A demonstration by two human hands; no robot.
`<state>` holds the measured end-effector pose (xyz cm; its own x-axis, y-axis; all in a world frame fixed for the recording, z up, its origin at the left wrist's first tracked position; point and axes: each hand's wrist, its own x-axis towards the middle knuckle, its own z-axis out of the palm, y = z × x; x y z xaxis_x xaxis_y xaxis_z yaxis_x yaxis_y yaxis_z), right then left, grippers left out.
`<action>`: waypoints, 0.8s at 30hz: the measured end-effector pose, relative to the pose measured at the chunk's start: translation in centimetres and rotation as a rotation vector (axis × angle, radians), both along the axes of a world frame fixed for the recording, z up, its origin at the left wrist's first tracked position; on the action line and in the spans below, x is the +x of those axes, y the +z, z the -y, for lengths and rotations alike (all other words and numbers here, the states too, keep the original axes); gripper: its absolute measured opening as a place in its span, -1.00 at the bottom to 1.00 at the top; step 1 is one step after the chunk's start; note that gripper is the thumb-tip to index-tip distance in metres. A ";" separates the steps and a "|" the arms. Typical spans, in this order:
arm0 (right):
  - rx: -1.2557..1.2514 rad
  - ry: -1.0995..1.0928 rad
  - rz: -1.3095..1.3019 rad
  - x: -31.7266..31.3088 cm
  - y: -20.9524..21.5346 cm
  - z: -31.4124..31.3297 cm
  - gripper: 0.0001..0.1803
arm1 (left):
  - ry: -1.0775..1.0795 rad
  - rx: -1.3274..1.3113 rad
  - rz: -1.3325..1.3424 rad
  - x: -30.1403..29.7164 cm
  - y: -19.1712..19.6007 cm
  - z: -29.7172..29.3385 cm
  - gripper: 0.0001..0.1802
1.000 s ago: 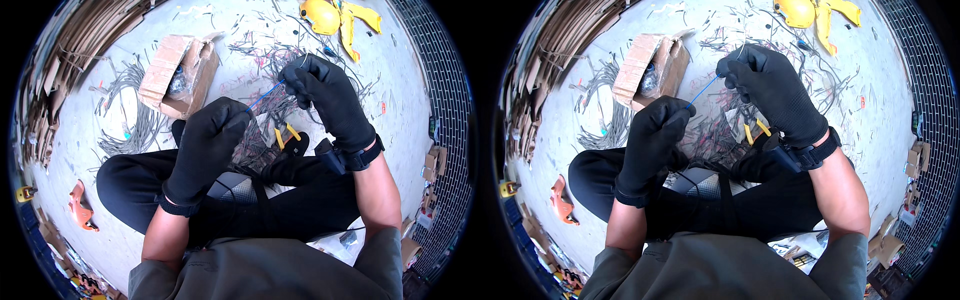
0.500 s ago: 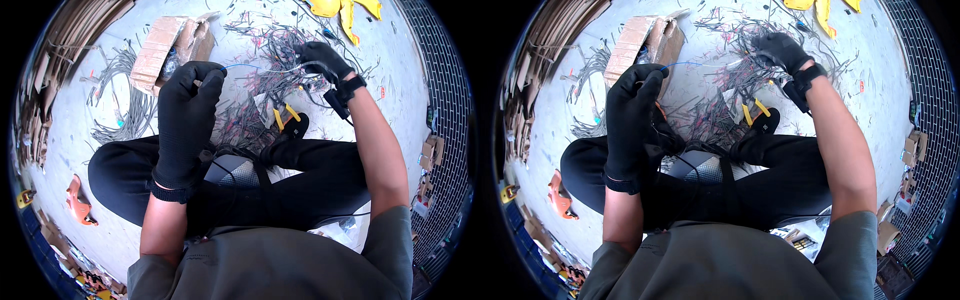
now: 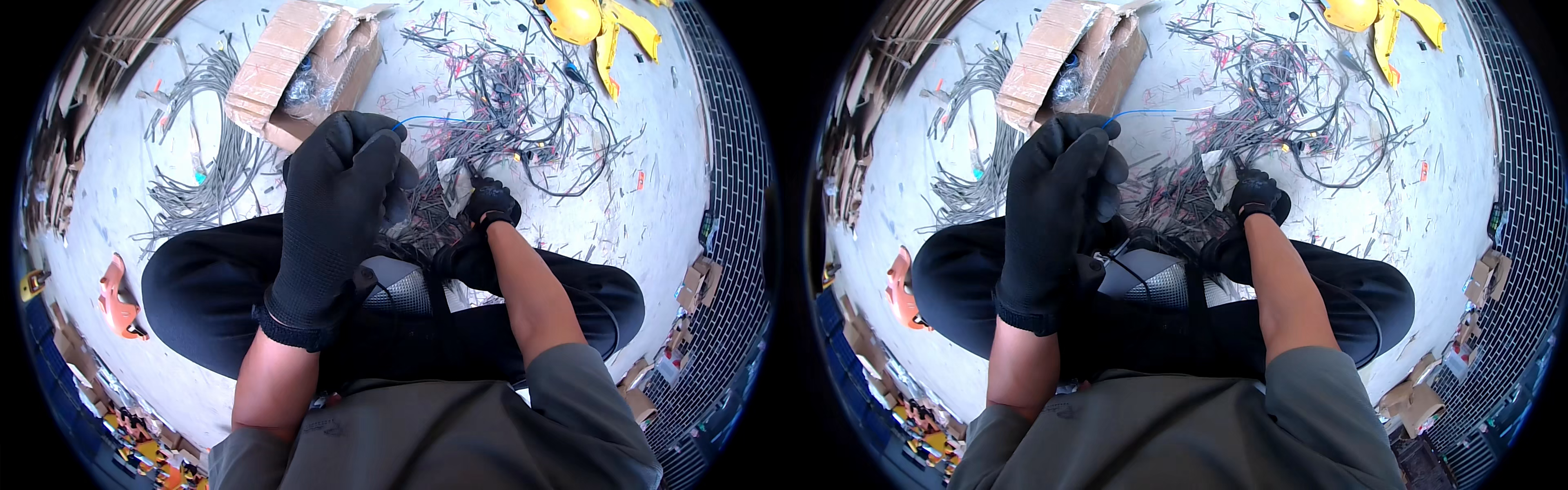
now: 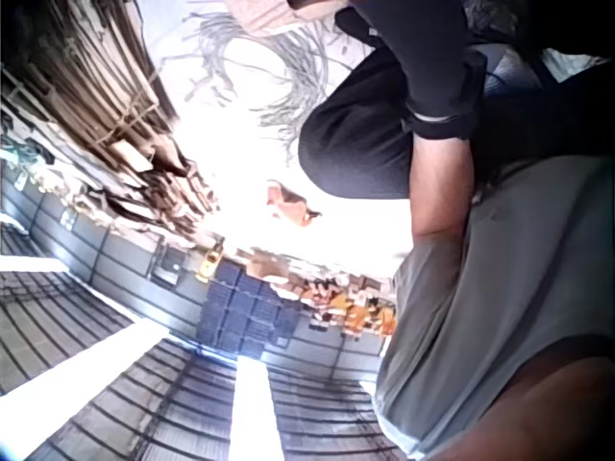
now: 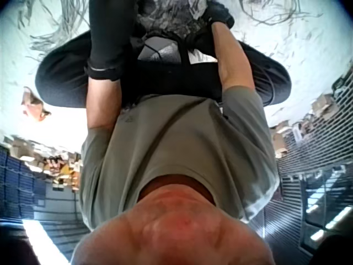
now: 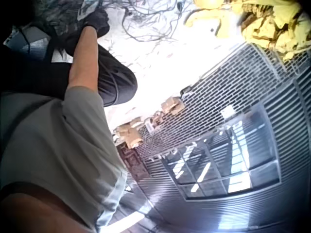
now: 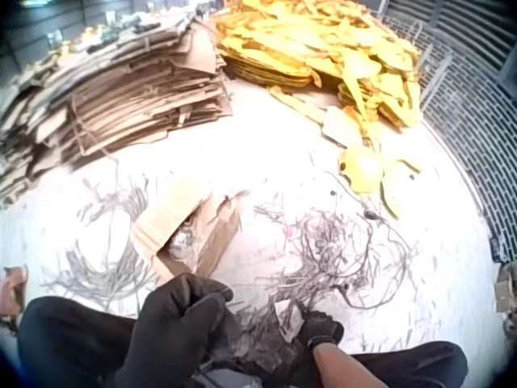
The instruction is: The person strips the ends of blue wires using a wire stripper and attaches yellow connectors to the exposed wire ends by hand while sitting on the floor.
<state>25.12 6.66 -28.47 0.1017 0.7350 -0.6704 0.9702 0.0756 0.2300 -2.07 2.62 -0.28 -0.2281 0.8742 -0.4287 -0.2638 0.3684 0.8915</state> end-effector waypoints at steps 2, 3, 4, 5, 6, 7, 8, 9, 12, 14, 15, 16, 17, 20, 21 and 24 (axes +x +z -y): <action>-0.099 -0.021 -0.056 0.6 1.9 -2.0 -0.51 | 0.035 -0.003 0.046 0.0 0.3 -0.4 -0.80; -0.109 -0.065 -0.133 1.4 1.8 -3.0 -0.59 | 0.051 -0.004 0.070 0.0 0.5 -0.5 -0.82; -0.100 0.062 -0.214 3.4 0.7 -3.9 -0.66 | 0.057 0.007 0.078 0.2 0.6 -0.7 -0.82; -0.228 0.333 -0.222 4.6 1.3 -5.6 -0.66 | 0.067 0.014 0.084 0.4 0.6 -0.6 -0.82; -0.353 0.604 -0.226 5.0 2.7 -7.5 -0.67 | 0.076 0.023 0.089 0.5 0.6 -0.5 -0.82; -0.335 0.560 -0.242 5.0 4.3 -8.9 -0.67 | 0.076 0.017 0.082 0.6 0.6 -0.5 -0.82; -0.316 0.518 -0.260 4.8 6.7 -10.1 -0.66 | 0.077 0.011 0.071 0.6 0.7 -0.5 -0.82; -0.359 0.414 -0.329 3.3 11.4 -10.8 -0.69 | 0.089 0.005 0.056 0.4 0.8 -0.4 -0.82; -0.408 0.169 -0.585 2.1 18.5 -11.0 -0.74 | 0.091 0.023 0.044 0.4 1.0 -0.3 -0.82; -0.411 0.151 -0.706 2.1 20.3 -9.9 -0.68 | 0.076 0.022 0.040 0.4 0.8 -0.1 -0.81; -0.360 0.300 -0.591 1.8 21.3 -9.6 -0.67 | 0.069 0.022 0.038 0.5 0.8 0.0 -0.79; -0.307 0.440 -0.473 0.9 22.7 -9.0 -0.65 | 0.065 0.027 0.052 0.5 0.9 0.0 -0.79; -0.294 0.485 -0.442 0.9 22.8 -8.6 -0.63 | 0.062 0.031 0.066 0.6 0.9 0.0 -0.79; -0.227 0.488 -0.418 1.8 22.9 -8.1 -0.65 | 0.032 0.062 0.068 0.7 0.5 0.1 -0.79; -0.218 0.536 -0.431 2.2 22.8 -8.2 -0.67 | 0.019 0.075 0.063 0.7 0.4 0.1 -0.78; -0.136 0.467 -0.450 2.4 23.2 -7.5 -0.67 | 0.029 0.077 0.096 0.8 0.6 0.0 -0.82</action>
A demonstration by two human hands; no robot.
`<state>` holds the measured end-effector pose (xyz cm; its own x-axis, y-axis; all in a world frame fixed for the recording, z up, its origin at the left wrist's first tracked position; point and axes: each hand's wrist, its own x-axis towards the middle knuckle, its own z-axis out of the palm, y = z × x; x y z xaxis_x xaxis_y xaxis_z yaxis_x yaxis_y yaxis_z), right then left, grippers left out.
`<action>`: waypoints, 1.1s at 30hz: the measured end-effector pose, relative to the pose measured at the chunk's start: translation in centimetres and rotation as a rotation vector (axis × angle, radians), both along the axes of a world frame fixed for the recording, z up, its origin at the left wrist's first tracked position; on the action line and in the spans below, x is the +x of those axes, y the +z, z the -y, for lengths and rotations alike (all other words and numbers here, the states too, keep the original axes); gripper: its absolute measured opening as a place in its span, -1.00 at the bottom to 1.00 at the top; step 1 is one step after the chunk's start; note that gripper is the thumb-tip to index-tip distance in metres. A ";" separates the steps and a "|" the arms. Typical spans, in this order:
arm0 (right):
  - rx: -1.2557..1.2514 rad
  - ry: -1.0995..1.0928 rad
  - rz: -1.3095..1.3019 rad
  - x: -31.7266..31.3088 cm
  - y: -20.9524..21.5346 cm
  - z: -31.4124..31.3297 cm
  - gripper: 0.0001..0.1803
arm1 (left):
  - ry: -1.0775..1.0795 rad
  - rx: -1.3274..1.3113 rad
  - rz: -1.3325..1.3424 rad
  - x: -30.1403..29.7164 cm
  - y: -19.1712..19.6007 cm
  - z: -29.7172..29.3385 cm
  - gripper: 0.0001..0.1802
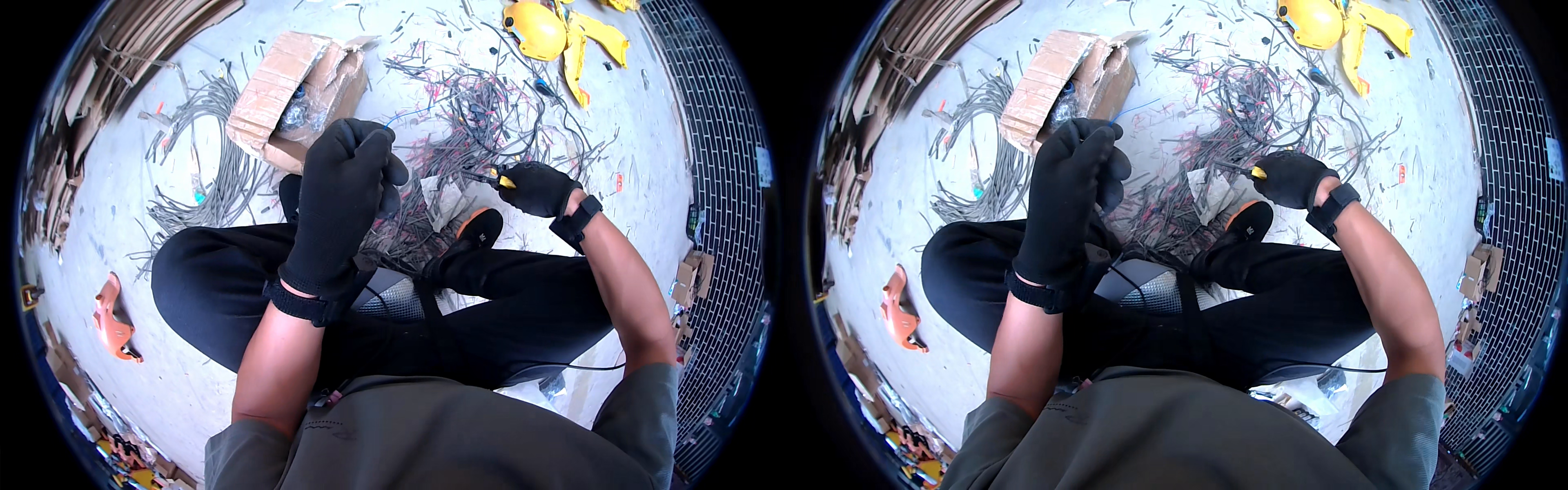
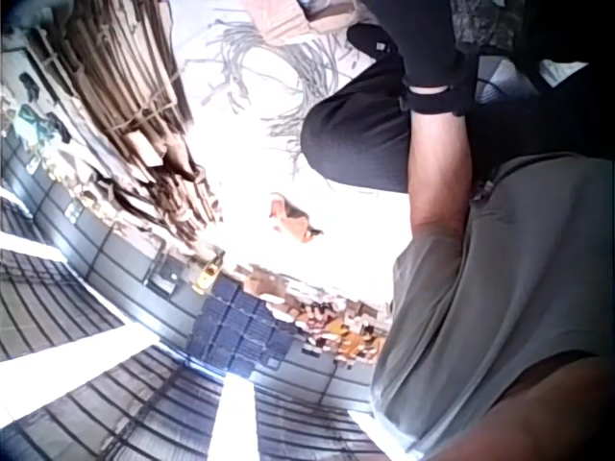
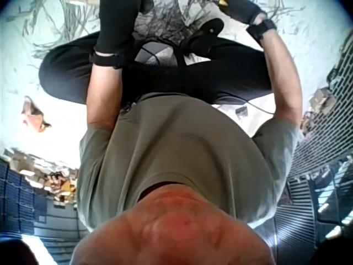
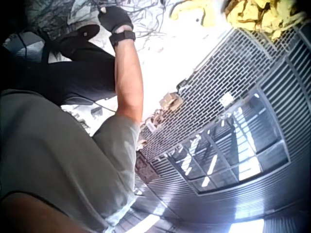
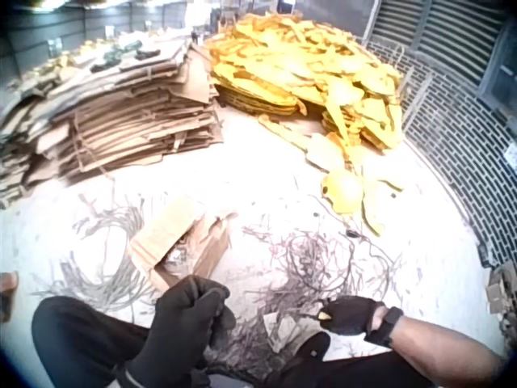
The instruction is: The person strips the ends of blue wires using a wire stripper and attaches yellow connectors to the exposed wire ends by hand while sitting on the floor.
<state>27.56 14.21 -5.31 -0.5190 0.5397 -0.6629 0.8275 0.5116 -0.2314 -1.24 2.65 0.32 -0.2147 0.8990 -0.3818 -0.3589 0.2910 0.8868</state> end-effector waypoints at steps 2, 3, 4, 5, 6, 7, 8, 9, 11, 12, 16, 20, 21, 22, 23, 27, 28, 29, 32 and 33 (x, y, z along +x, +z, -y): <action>-0.043 -0.011 -0.022 -0.8 1.6 0.3 -0.67 | -0.012 -0.027 -0.033 0.2 -0.1 -0.1 -0.82; -0.066 -0.035 -0.008 -1.7 2.9 0.5 -0.67 | -0.018 -0.041 -0.050 0.3 -0.2 -0.1 -0.81; -0.089 -0.065 0.009 -2.0 3.6 0.7 -0.67 | -0.026 -0.036 -0.046 0.4 -0.3 -0.1 -0.81; -0.079 -0.049 -0.050 -1.5 3.4 0.8 -0.68 | -0.034 -0.030 -0.041 0.4 -0.3 -0.1 -0.81; -0.098 -0.040 -0.055 -1.3 3.4 0.7 -0.68 | -0.042 -0.025 -0.037 0.5 -0.4 -0.1 -0.81; -0.119 -0.032 -0.059 -1.1 3.4 0.6 -0.68 | -0.056 -0.030 -0.044 0.6 -0.5 -0.1 -0.82; -0.139 -0.024 -0.063 -1.0 3.4 0.6 -0.69 | -0.070 -0.035 -0.051 0.6 -0.6 0.0 -0.81; -0.250 -0.127 -0.071 -0.9 3.5 0.7 -0.70 | -0.083 -0.040 -0.058 0.7 -0.7 0.0 -0.80; -0.471 -0.324 -0.090 -1.3 4.2 0.7 -0.72 | -0.080 -0.032 -0.065 0.9 -0.5 -0.1 -0.81; -0.498 -0.376 -0.159 -1.4 4.6 0.9 -0.73 | -0.078 -0.028 -0.068 1.0 -0.4 -0.2 -0.81; -0.375 -0.390 -0.308 -3.7 8.2 3.0 -0.77 | -0.059 -0.028 -0.032 0.8 -0.3 0.0 -0.80; -0.089 -0.370 -0.484 -4.8 9.0 6.0 -0.61 | -0.079 0.010 0.043 1.2 0.1 0.3 -0.78; -0.005 -0.365 -0.518 -4.9 8.7 6.4 -0.56 | -0.096 0.018 0.067 1.3 0.1 0.3 -0.76; 0.078 -0.359 -0.549 -5.0 8.3 6.8 -0.52 | -0.099 0.011 0.080 1.4 0.1 0.4 -0.75; 0.166 -0.340 -0.553 -5.2 8.0 7.0 -0.50 | -0.101 0.005 0.094 1.4 0.0 0.4 -0.74; 0.271 -0.342 -0.556 -6.1 7.9 7.2 -0.39 | -0.111 0.000 0.149 1.5 0.1 0.5 -0.72; 0.289 -0.341 -0.568 -6.2 7.8 7.3 -0.37 | -0.117 0.003 0.154 1.7 0.1 0.4 -0.74; 0.312 -0.333 -0.574 -6.3 7.7 7.3 -0.35 | -0.124 0.006 0.160 1.8 0.2 0.4 -0.75; 0.377 -0.319 -0.581 -6.7 7.6 7.2 -0.29 | -0.152 0.012 0.187 2.4 0.3 0.3 -0.79; 0.397 -0.316 -0.574 -6.9 7.7 7.2 -0.28 | -0.164 0.014 0.198 2.6 0.3 0.4 -0.80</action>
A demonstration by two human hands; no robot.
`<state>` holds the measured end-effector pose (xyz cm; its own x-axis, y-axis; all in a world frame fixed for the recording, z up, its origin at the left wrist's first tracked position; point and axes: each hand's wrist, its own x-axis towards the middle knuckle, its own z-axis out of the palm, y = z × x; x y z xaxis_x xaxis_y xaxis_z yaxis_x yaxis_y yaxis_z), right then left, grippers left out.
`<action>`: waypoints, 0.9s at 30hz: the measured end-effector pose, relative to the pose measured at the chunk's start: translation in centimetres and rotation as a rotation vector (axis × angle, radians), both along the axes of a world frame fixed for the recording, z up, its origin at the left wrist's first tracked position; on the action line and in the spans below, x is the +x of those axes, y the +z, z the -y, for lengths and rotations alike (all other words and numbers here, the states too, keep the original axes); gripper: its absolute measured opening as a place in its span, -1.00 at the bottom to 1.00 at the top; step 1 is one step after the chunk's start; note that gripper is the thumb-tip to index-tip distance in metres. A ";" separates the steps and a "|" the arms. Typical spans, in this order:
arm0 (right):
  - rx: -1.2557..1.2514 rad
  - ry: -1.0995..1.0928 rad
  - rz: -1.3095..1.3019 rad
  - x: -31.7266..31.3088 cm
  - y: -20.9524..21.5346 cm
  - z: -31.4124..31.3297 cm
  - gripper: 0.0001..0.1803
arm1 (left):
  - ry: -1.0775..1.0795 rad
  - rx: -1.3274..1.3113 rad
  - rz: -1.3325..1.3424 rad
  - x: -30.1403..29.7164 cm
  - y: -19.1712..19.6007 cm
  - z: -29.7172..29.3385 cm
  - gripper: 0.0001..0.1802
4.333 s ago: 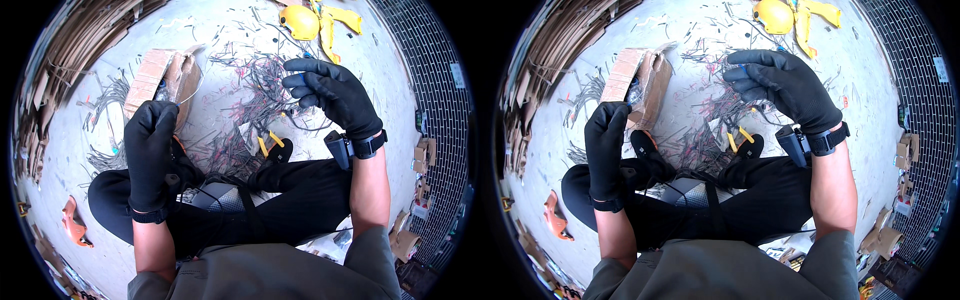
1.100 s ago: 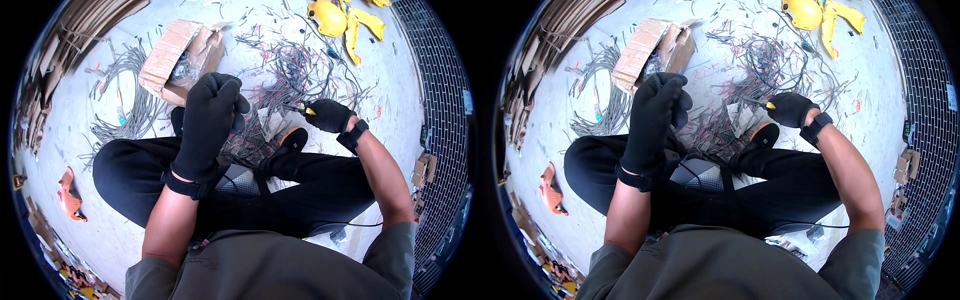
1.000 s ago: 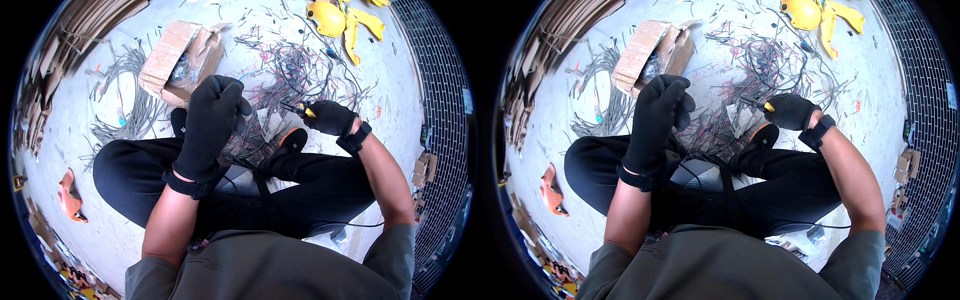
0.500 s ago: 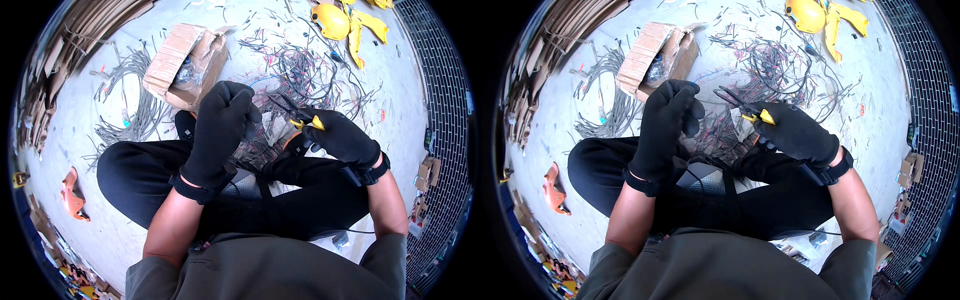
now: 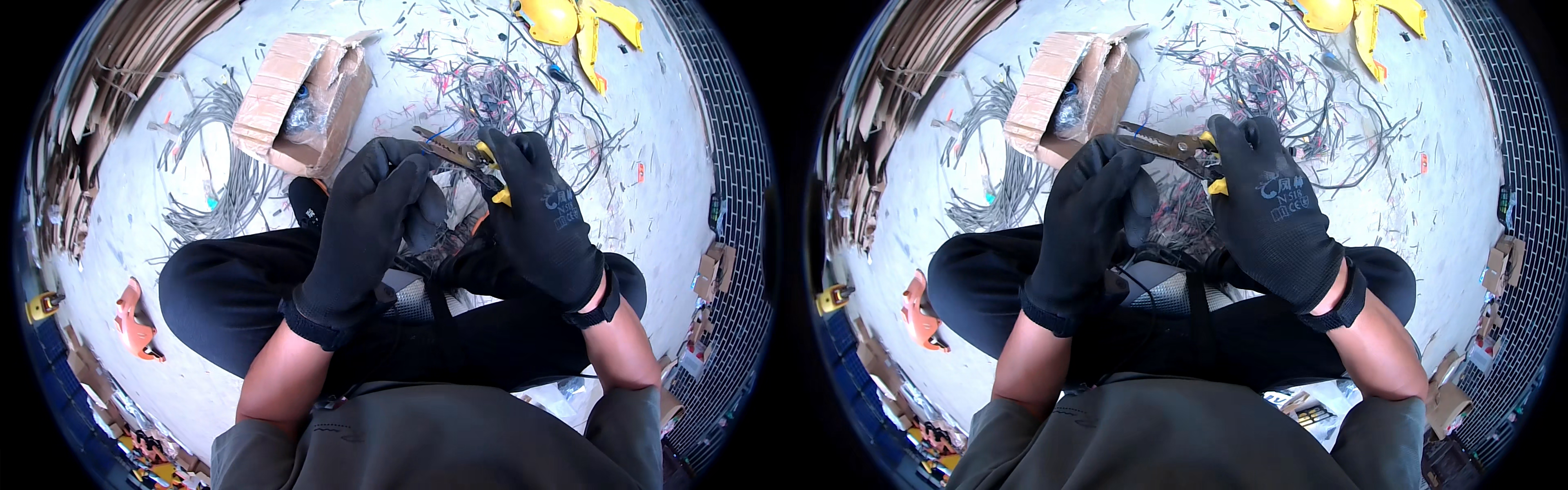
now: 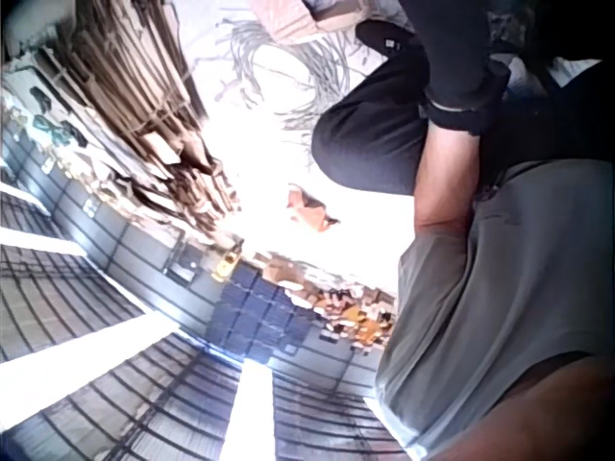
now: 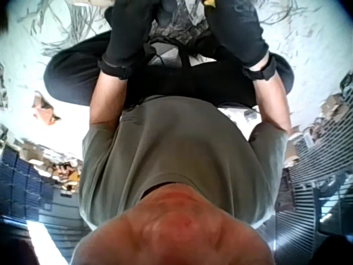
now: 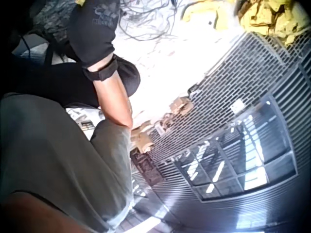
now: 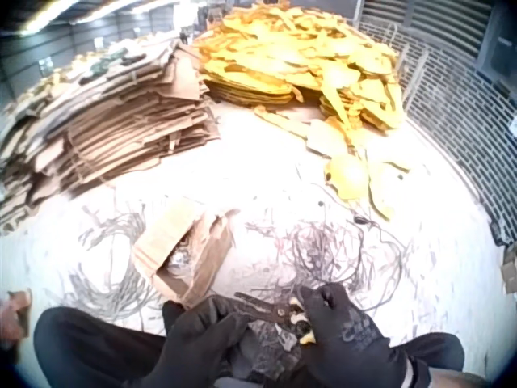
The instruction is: The person strips the ends of blue wires using a wire stripper and attaches yellow connectors to the exposed wire ends by hand while sitting on the floor.
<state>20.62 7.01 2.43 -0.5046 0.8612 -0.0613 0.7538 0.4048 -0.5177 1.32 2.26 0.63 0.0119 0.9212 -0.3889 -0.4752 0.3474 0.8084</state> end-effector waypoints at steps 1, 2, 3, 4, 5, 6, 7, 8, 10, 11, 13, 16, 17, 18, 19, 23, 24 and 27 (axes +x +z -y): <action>0.018 0.000 0.010 -0.2 0.1 -0.1 -0.27 | -0.003 -0.002 0.000 0.1 0.0 0.0 -0.78; 0.047 -0.004 0.022 -0.4 0.2 -0.2 -0.27 | -0.005 -0.003 0.000 0.1 -0.1 0.1 -0.77; 0.076 -0.006 0.034 -0.5 0.2 -0.2 -0.26 | -0.008 -0.004 0.001 0.2 -0.1 0.1 -0.75; 0.106 -0.011 0.046 -0.5 0.2 -0.2 -0.26 | -0.020 -0.003 -0.036 0.2 0.0 0.2 -0.75; 0.151 0.000 0.085 -0.5 0.2 -0.2 -0.30 | -0.032 -0.002 -0.073 0.1 0.2 0.2 -0.76; 0.196 0.012 0.124 -0.4 0.2 -0.2 -0.34 | -0.044 -0.001 -0.110 0.0 0.4 0.2 -0.76; 0.243 0.024 0.162 -0.4 0.2 -0.3 -0.36 | -0.059 0.010 -0.106 -0.1 0.6 0.1 -0.81; 0.272 0.022 0.169 -0.4 0.1 -0.3 -0.37 | -0.073 0.022 -0.103 -0.2 0.9 0.0 -0.85; 0.330 0.022 0.183 -0.3 -0.2 -0.2 -0.37 | -0.087 0.047 -0.147 -0.2 0.9 0.1 -0.86; 0.353 0.025 0.175 -0.4 -0.2 -0.3 -0.38 | -0.086 0.061 -0.196 -0.2 0.5 0.2 -0.86; 0.398 0.030 0.159 -0.5 -0.2 -0.3 -0.39 | -0.083 0.081 -0.221 -0.1 0.5 0.3 -0.87; 0.435 0.053 0.194 -0.5 0.0 -0.3 -0.42 | -0.080 0.073 -0.155 -0.2 1.0 0.3 -0.88; 0.436 0.048 0.192 -0.6 0.0 -0.3 -0.42 | -0.082 0.055 -0.138 -0.2 1.3 0.3 -0.88; 0.437 0.043 0.190 -0.7 0.1 -0.3 -0.43 | -0.085 0.036 -0.120 -0.3 1.5 0.3 -0.88; 0.438 0.038 0.188 -0.8 0.2 -0.3 -0.44 | -0.091 0.058 -0.137 -0.3 1.3 0.3 -0.88; 0.474 0.037 0.186 -0.8 -0.1 -0.3 -0.48 | -0.102 0.094 -0.142 -0.2 1.0 0.5 -0.86; 0.485 0.033 0.182 -0.8 -0.2 -0.3 -0.49 | -0.101 0.089 -0.128 -0.1 1.0 0.5 -0.86; 0.478 0.027 0.191 -0.9 -0.1 -0.2 -0.51 | -0.117 0.089 -0.101 -0.2 1.0 0.5 -0.83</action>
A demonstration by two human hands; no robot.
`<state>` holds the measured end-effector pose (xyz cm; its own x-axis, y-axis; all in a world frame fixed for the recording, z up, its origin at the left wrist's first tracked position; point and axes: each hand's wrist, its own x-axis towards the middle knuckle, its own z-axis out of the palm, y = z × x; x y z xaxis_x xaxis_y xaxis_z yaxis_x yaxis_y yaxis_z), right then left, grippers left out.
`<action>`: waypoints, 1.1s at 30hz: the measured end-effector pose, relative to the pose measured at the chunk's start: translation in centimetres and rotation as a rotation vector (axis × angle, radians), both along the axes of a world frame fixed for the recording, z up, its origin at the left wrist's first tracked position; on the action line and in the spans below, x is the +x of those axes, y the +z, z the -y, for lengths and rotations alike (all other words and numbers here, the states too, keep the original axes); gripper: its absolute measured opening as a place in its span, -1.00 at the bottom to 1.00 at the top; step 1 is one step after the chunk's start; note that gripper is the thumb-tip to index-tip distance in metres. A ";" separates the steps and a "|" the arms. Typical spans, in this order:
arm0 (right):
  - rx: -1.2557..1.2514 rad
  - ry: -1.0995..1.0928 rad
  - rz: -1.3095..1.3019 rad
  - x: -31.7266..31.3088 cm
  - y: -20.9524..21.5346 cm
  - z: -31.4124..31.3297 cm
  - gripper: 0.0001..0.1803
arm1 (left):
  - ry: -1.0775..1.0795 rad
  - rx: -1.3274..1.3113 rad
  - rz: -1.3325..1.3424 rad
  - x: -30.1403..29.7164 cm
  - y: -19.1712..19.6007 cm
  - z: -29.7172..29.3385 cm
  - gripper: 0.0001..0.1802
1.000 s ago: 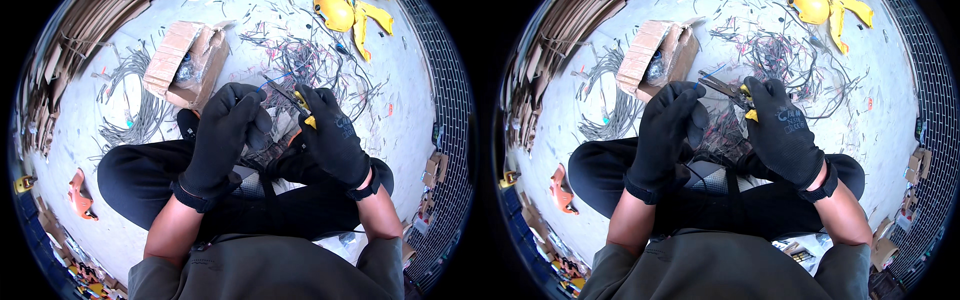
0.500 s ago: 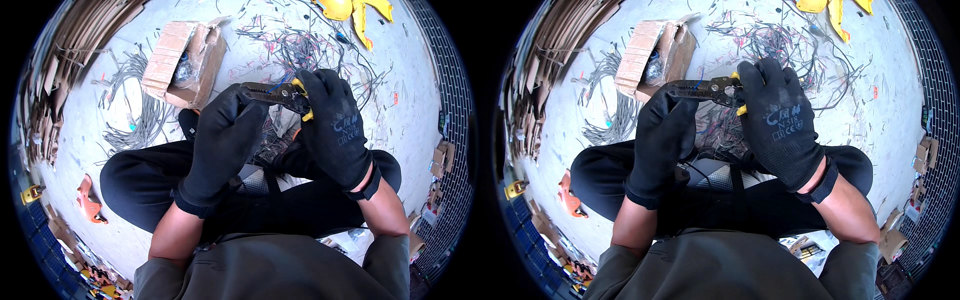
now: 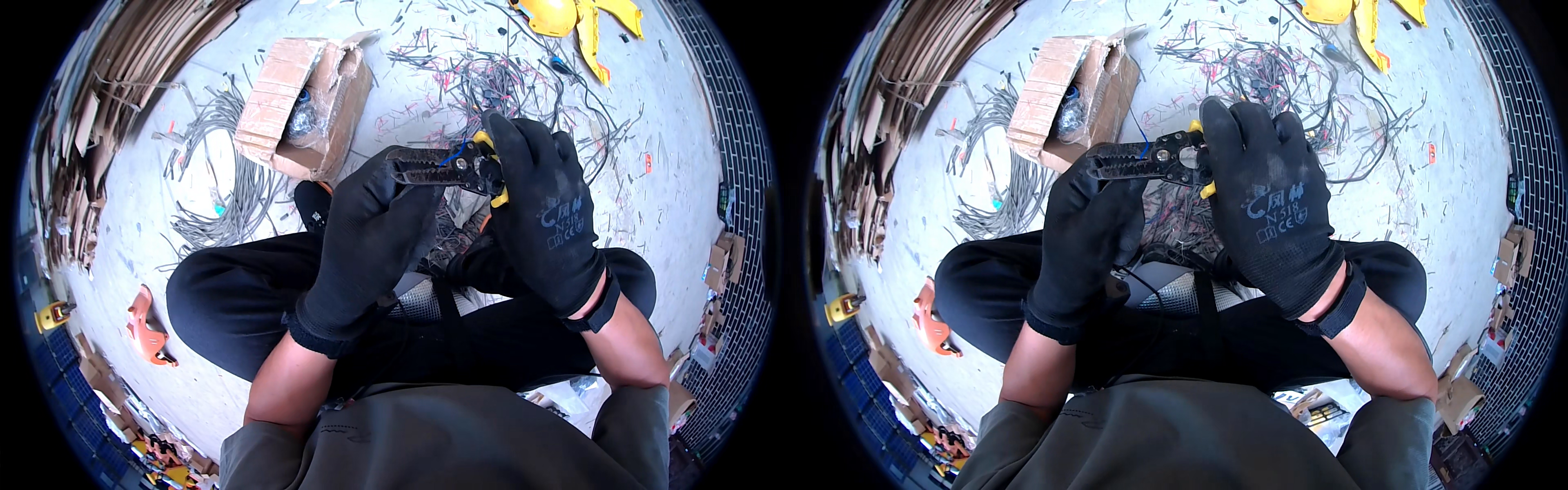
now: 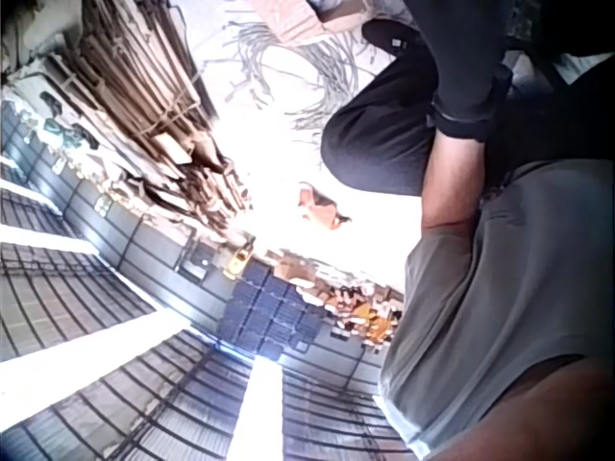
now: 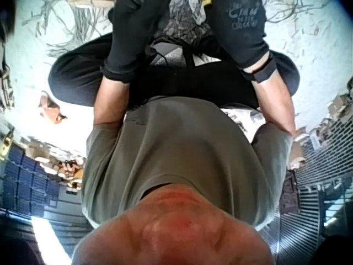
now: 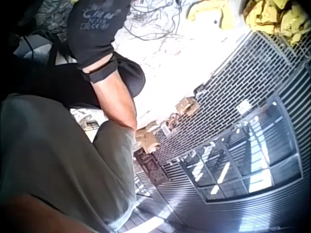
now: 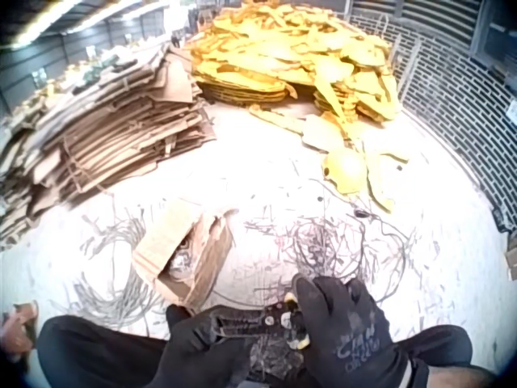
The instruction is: The person strips the ends of blue wires using a wire stripper and attaches yellow connectors to the exposed wire ends by hand while sitting on the floor.
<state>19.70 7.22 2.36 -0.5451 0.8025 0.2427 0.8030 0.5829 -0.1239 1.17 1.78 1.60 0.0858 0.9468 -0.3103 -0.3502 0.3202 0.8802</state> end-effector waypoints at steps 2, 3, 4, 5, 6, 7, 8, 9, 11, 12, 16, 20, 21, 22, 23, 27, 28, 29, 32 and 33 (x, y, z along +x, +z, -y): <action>-0.004 -0.003 0.008 0.0 0.1 0.0 -0.52 | -0.002 0.002 -0.005 0.1 0.2 -0.1 -0.82; 0.001 -0.002 0.010 0.0 0.1 0.0 -0.52 | -0.003 0.003 -0.008 0.1 0.3 -0.1 -0.81; 0.006 -0.001 0.013 0.0 0.1 0.0 -0.52 | 0.000 0.002 0.001 0.1 0.4 -0.1 -0.81; 0.001 -0.003 0.014 0.0 0.1 0.0 -0.52 | 0.003 0.000 0.010 0.1 0.4 -0.1 -0.80; -0.004 -0.005 0.015 0.0 0.2 0.0 -0.52 | 0.007 -0.002 0.018 0.1 0.4 0.0 -0.80; -0.009 -0.007 0.016 -0.1 0.2 0.0 -0.53 | 0.006 -0.009 0.026 0.1 0.4 0.0 -0.80; -0.005 -0.008 0.017 -0.1 0.2 0.0 -0.51 | 0.004 -0.016 0.033 0.1 0.4 0.1 -0.80; 0.000 -0.010 0.017 -0.1 0.0 0.0 -0.50 | 0.004 -0.022 0.040 0.1 0.3 0.1 -0.79; -0.005 -0.009 0.022 -0.1 0.1 0.0 -0.48 | 0.004 -0.025 0.060 0.0 0.2 0.1 -0.79; -0.016 -0.008 0.025 0.0 0.2 0.0 -0.46 | 0.004 -0.026 0.071 0.1 0.1 0.1 -0.78; -0.032 0.010 0.004 -0.1 0.4 0.1 -0.42 | 0.033 0.063 -0.014 0.3 -0.4 0.0 -0.77; -0.096 -0.019 0.012 -0.3 0.8 0.2 -0.41 | 0.032 -0.010 0.119 0.2 0.2 0.0 -0.76; -0.082 -0.004 0.013 -0.2 0.6 0.0 -0.38 | 0.049 0.010 0.122 0.3 -0.2 0.0 -0.77; -0.109 -0.006 0.005 -0.3 0.8 0.1 -0.35 | 0.063 0.019 0.124 0.4 -0.4 0.1 -0.77; -0.137 -0.008 -0.002 -0.4 1.0 0.2 -0.32 | 0.051 0.023 0.073 0.2 -0.2 0.1 -0.79; -0.170 0.000 -0.037 -0.6 1.5 0.3 -0.25 | 0.050 0.156 -0.026 0.3 -0.9 0.2 -0.79; -0.152 0.004 -0.028 -0.5 1.4 0.3 -0.27 | 0.038 0.117 0.012 0.2 -0.8 0.2 -0.79; -0.135 0.008 -0.019 -0.4 1.3 0.2 -0.29 | 0.027 0.078 0.050 0.0 -0.6 0.2 -0.79; -0.097 0.017 -0.028 -0.3 1.0 0.1 -0.32 | -0.045 -0.015 0.095 -0.6 0.5 0.3 -0.79; -0.086 0.019 -0.036 -0.3 0.9 0.1 -0.32 | -0.043 -0.002 0.068 -0.6 0.5 0.2 -0.79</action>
<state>19.39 7.10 3.22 -0.5522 0.8110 0.1931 0.7862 0.5837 -0.2029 0.56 1.56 2.05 0.1474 0.9410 -0.3046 -0.3951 0.3383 0.8540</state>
